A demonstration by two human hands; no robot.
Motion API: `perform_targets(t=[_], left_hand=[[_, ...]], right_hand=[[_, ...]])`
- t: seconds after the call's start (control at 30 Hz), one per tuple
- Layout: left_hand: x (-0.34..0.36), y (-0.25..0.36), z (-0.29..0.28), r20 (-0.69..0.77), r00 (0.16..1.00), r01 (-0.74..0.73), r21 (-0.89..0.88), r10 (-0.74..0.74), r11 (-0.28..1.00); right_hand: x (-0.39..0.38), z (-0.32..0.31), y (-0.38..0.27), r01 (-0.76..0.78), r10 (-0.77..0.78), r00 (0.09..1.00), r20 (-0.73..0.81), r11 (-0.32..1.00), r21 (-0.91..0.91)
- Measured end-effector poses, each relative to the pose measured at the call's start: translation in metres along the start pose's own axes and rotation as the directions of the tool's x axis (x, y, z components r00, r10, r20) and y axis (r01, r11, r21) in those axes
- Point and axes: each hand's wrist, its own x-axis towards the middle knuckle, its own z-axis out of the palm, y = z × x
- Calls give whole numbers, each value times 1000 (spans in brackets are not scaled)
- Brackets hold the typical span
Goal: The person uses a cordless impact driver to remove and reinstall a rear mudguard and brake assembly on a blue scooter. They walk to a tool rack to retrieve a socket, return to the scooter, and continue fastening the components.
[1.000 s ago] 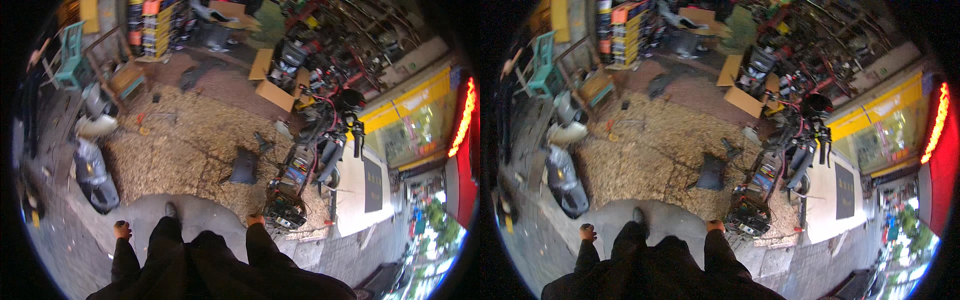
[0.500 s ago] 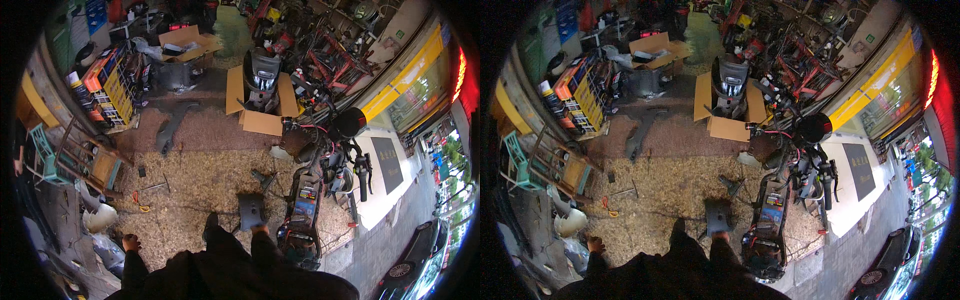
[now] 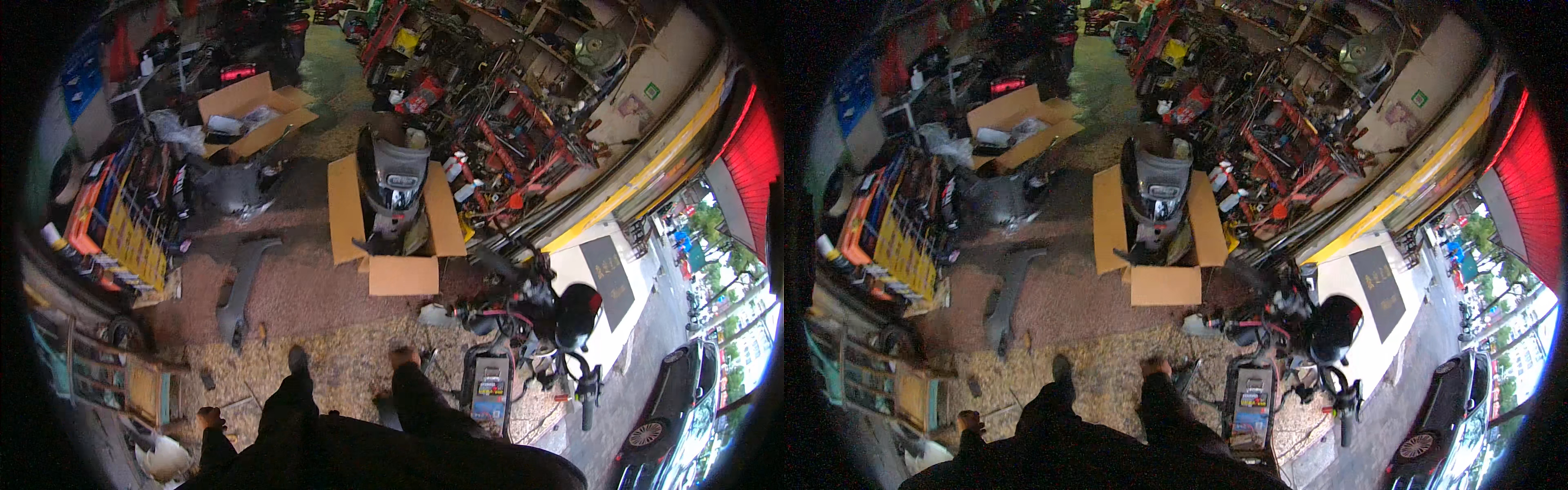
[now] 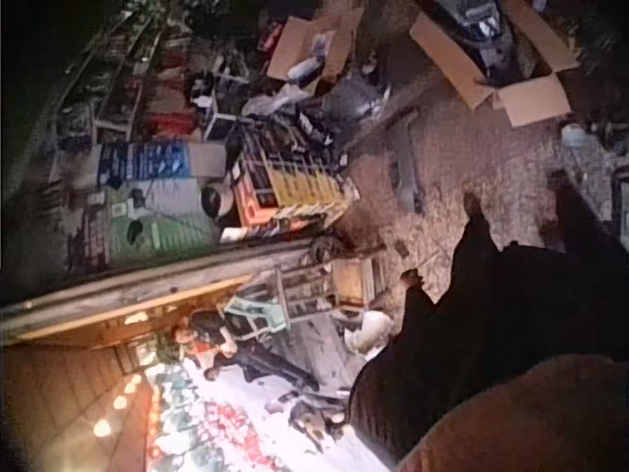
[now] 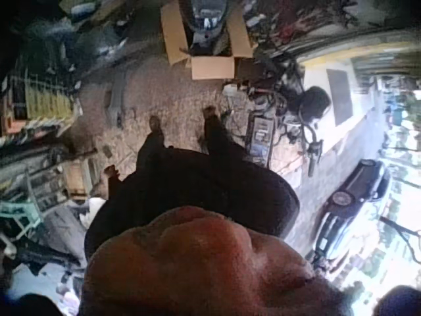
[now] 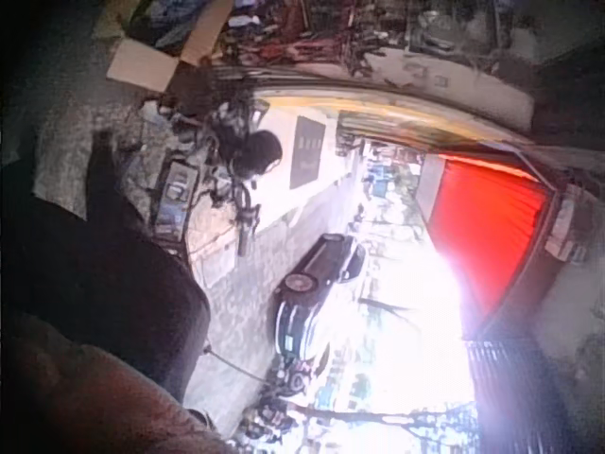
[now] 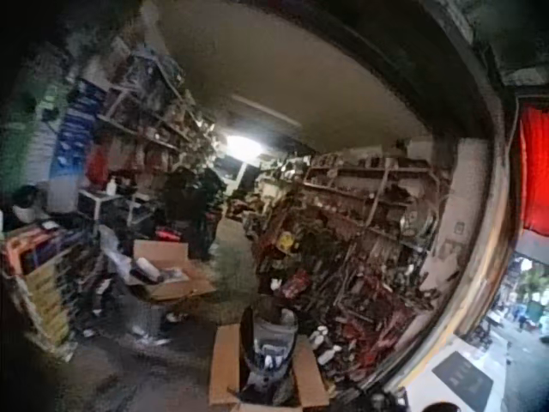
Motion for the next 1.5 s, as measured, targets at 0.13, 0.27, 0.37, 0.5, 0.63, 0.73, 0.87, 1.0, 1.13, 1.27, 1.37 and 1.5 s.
perform_targets(t=[0.13,0.27,0.37,0.5,0.63,0.73,0.87,1.0,1.13,1.27,1.37,1.5], left_hand=[[66,151,63,60,994,-95,76,90,993],[129,324,112,319,924,-137,-243,212,960],[173,431,160,542,814,139,-530,208,837],[218,515,231,419,868,-131,-323,266,937],[240,569,254,583,784,-58,-276,214,960],[253,620,250,669,743,310,-350,5,884],[273,684,275,627,764,537,-484,-154,690],[308,743,358,476,878,-9,-85,48,996],[350,825,437,539,832,-117,-58,130,991],[367,926,555,632,763,-65,-134,135,989],[352,1005,615,682,714,-337,139,157,931],[285,1083,666,780,590,-310,-22,210,951]], right_hand=[[62,16,17,-250,250,968,0,968,-33],[120,-18,-12,-442,442,897,34,888,129],[166,-54,-68,-510,511,842,172,858,-56],[236,-77,-125,-503,479,856,191,858,100],[354,-105,-169,-386,369,898,238,922,29],[431,-134,-211,-418,405,908,105,876,240],[522,-198,-266,-252,308,947,-95,892,374],[566,-243,-295,-302,426,897,-118,786,539],[565,-260,-283,-484,588,808,-27,690,537],[549,-241,-257,-476,710,684,-167,608,636],[551,-208,-238,-675,832,555,7,445,589],[573,-160,-228,-576,835,529,-153,485,658]])
